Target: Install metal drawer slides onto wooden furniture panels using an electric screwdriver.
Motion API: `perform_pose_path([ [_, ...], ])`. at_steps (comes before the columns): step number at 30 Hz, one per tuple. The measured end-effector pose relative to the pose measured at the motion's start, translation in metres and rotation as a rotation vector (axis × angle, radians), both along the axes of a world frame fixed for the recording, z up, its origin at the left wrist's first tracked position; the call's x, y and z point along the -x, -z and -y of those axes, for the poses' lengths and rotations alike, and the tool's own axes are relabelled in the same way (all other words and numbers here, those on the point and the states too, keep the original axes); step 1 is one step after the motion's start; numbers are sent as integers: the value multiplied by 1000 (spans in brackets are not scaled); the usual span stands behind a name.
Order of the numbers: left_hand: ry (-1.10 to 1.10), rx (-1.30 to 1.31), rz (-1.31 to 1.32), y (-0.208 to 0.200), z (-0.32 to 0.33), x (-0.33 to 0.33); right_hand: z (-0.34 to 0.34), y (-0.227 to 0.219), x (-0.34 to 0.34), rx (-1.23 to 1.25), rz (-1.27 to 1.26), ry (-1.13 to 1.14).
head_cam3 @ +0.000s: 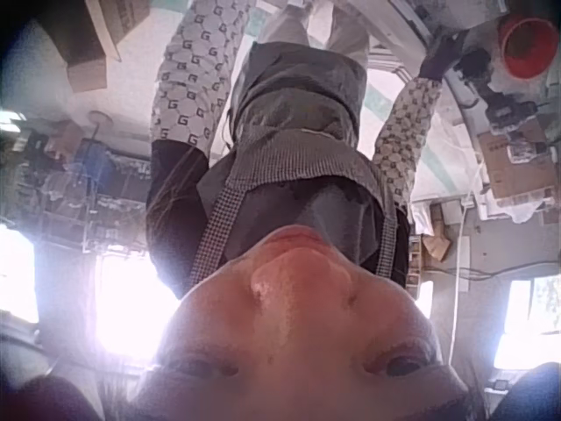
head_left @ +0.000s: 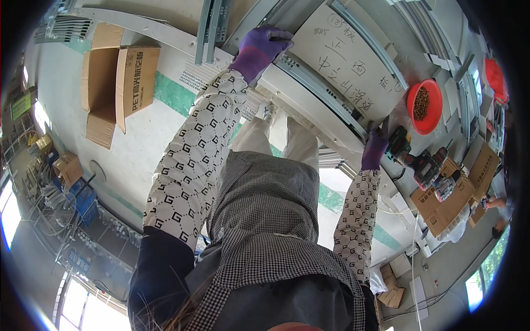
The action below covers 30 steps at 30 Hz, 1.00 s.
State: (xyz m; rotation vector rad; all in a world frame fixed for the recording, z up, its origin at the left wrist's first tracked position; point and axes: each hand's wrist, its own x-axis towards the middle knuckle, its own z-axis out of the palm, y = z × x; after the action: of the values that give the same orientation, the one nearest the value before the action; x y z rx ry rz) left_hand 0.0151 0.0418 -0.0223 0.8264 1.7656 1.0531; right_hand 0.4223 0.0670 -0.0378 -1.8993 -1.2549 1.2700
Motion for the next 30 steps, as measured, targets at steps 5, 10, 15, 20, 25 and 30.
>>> perform_pose_path([
  [5,19,-52,-163,-2,-2,-1,5,-7,8,-82,124,-21],
  [10,-76,-287,-321,21,12,9,13,-18,22,-124,270,-27],
  [15,-470,-88,-66,-6,93,0,68,-68,111,-699,569,-739],
  [20,-483,12,-116,4,135,-51,72,-36,200,-563,600,-1050],
  [25,-563,217,-23,-1,132,-68,82,-31,231,-548,746,-917],
  [30,-749,230,147,-3,126,-80,80,-27,238,-598,782,-852],
])
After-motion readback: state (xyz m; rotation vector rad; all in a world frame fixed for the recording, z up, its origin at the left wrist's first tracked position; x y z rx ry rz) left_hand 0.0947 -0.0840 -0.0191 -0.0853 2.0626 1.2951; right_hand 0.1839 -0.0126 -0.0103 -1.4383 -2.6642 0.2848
